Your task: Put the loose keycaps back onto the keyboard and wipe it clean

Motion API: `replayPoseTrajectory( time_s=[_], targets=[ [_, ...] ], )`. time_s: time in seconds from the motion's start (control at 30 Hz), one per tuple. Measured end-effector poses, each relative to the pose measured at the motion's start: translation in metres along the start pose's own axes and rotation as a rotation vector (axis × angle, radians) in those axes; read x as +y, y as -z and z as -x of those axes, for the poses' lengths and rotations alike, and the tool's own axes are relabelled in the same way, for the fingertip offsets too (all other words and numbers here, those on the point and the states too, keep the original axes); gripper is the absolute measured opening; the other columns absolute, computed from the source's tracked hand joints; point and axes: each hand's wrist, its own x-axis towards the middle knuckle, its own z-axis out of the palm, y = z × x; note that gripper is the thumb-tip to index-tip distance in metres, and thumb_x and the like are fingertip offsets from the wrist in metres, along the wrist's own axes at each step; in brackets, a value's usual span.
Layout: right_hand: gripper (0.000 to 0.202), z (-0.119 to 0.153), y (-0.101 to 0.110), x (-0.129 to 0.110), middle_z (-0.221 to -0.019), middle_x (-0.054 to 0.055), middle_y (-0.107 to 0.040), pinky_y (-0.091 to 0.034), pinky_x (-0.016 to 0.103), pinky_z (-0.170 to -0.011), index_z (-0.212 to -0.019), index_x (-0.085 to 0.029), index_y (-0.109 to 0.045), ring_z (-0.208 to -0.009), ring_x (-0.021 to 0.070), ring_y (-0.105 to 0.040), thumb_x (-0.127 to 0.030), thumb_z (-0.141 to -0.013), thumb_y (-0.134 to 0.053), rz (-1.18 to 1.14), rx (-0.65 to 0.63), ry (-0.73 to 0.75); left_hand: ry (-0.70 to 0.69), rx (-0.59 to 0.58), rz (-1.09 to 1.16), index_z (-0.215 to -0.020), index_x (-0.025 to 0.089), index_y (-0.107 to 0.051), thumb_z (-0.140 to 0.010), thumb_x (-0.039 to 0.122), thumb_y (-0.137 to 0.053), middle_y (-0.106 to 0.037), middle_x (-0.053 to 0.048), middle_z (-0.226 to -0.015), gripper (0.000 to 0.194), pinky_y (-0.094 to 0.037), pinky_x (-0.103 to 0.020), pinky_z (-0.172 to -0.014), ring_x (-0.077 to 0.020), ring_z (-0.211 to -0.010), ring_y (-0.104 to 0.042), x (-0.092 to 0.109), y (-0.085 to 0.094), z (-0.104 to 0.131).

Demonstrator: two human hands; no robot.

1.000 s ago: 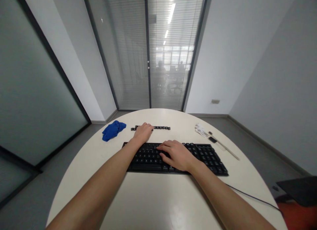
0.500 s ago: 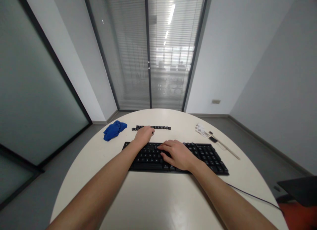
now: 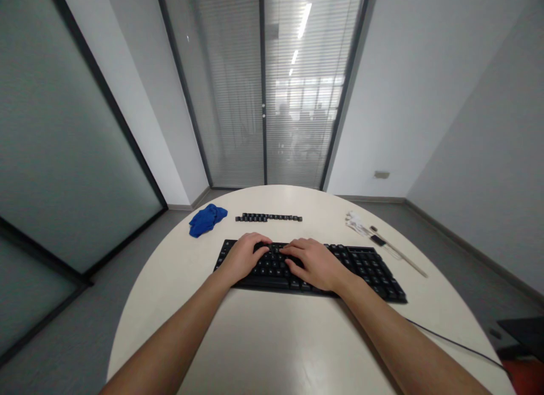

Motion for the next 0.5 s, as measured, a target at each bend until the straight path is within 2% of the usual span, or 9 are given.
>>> replayPoseTrajectory(
  time_s=[0.27, 0.5],
  targets=[
    [0.031, -0.0003, -0.0014, 0.0013, -0.112, 0.01, -0.071, -0.049, 0.04, -0.089, -0.124, -0.021, -0.068, -0.101, 0.0246, -0.065, -0.029, -0.098, -0.052, -0.007, 0.001, -0.002, -0.039, -0.041, -0.01, -0.103, 0.024, -0.073, -0.091, 0.016, -0.065, -0.075, -0.002, -0.109, 0.016, -0.047, -0.037, -0.101, -0.0215, -0.107, -0.064, -0.0015, 0.0017, 0.0064],
    [0.031, -0.0012, -0.0009, 0.0008, -0.112, 0.01, -0.07, -0.049, 0.04, -0.09, -0.123, -0.021, -0.068, -0.101, 0.0248, -0.065, -0.029, -0.098, -0.052, -0.016, -0.004, -0.009, -0.032, -0.029, 0.019, -0.103, 0.024, -0.074, -0.091, 0.017, -0.065, -0.075, -0.002, -0.108, 0.017, -0.047, -0.037, -0.101, -0.0209, -0.106, -0.065, -0.0063, 0.0006, 0.0057]
  ],
)
